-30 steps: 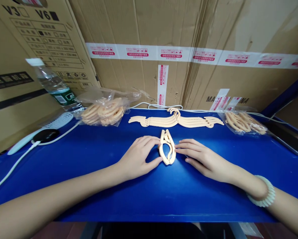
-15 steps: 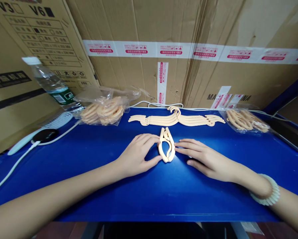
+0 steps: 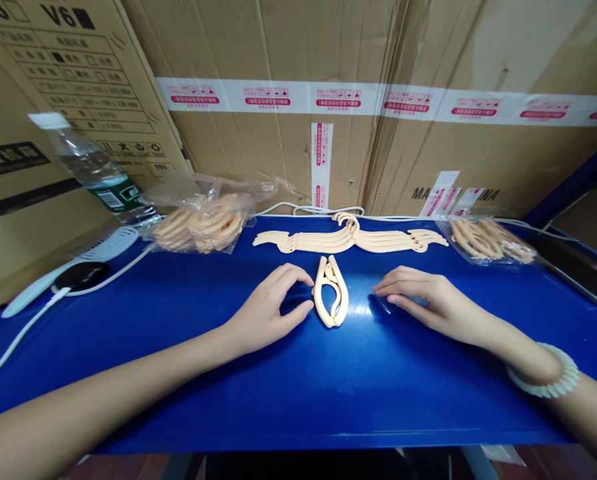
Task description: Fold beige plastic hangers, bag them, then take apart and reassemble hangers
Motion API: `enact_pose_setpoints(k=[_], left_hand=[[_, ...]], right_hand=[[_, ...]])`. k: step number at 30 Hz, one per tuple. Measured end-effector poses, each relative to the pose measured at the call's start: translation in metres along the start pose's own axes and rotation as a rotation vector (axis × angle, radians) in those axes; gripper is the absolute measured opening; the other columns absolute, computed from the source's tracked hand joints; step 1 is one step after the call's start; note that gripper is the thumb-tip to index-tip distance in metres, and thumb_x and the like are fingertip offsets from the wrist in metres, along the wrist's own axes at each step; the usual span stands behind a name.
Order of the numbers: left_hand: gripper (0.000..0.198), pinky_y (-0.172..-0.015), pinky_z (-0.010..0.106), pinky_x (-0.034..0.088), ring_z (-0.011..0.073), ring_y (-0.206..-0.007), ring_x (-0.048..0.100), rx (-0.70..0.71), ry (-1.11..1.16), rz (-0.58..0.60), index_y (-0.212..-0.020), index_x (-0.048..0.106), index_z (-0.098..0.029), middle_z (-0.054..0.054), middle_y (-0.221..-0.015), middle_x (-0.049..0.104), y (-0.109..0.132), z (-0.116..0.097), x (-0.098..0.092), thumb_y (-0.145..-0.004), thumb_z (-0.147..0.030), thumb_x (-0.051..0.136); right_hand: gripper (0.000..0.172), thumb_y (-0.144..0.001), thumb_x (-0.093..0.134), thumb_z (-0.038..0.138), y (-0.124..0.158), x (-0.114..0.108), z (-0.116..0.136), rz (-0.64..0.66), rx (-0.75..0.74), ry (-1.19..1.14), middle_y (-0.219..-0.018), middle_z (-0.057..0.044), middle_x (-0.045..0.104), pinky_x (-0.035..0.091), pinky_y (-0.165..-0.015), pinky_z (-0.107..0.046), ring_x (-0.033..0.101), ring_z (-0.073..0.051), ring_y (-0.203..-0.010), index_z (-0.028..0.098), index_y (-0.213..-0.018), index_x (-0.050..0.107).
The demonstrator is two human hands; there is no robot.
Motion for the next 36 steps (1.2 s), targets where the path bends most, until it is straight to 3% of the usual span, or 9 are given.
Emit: enact_pose_setpoints(k=[7, 14, 20, 29, 36], left_hand=[[0.020, -0.102, 0.041, 0.047, 0.0245, -0.116, 0.058, 0.014, 0.004, 0.005, -0.108, 0.058, -0.022, 0.008, -0.119, 0.061, 0.001, 0.001, 0.001, -0.088, -0.016, 0.058], [0.018, -0.104, 0.043, 0.046, 0.0243, -0.119, 0.057, -0.018, 0.024, 0.010, -0.107, 0.058, -0.022, 0.009, -0.122, 0.060, 0.002, 0.007, 0.002, -0.089, -0.018, 0.058], [0.018, -0.104, 0.044, 0.046, 0.0246, -0.119, 0.057, -0.034, 0.042, 0.029, -0.107, 0.059, -0.022, 0.009, -0.123, 0.060, 0.001, 0.007, 0.003, -0.090, -0.018, 0.058], [0.019, -0.103, 0.043, 0.048, 0.0247, -0.117, 0.060, -0.040, 0.039, 0.026, -0.106, 0.061, -0.022, 0.008, -0.121, 0.063, 0.001, 0.007, 0.002, -0.088, -0.016, 0.058], [0.020, -0.101, 0.042, 0.047, 0.0236, -0.114, 0.060, -0.056, 0.067, 0.047, -0.106, 0.061, -0.022, 0.007, -0.119, 0.065, 0.001, 0.009, 0.003, -0.088, -0.015, 0.057]], right_hand=[[0.026, -0.098, 0.062, 0.037, 0.004, -0.006, -0.012, -0.054, 0.057, 0.040, -0.076, -0.004, 0.065, 0.045, -0.066, -0.028, 0.059, -0.017, -0.071, 0.019, -0.080, 0.067], [0.054, -0.099, 0.058, 0.040, 0.005, -0.009, -0.018, -0.099, 0.088, 0.125, -0.061, 0.001, 0.046, 0.034, -0.056, -0.027, 0.044, -0.012, -0.056, 0.020, -0.054, 0.037], [0.054, -0.098, 0.048, 0.042, 0.009, -0.010, -0.034, -0.096, 0.218, 0.191, -0.053, 0.005, 0.025, 0.020, -0.048, -0.030, 0.020, -0.011, -0.050, 0.022, -0.057, 0.021], [0.055, -0.097, 0.044, 0.052, 0.014, -0.019, -0.045, -0.146, 0.359, 0.183, -0.058, 0.004, 0.018, 0.018, -0.049, -0.030, 0.015, -0.012, -0.055, 0.022, -0.060, 0.017], [0.056, -0.098, 0.044, 0.053, 0.013, -0.021, -0.043, -0.174, 0.363, 0.140, -0.061, 0.003, 0.016, 0.016, -0.048, -0.030, 0.015, -0.012, -0.057, 0.022, -0.062, 0.016]])
Point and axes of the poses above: each hand's wrist, its own y-axis away from the middle knuckle, its own x-axis out of the palm, z = x × y, the point moved 9 cm from there along -y, towards the middle knuckle
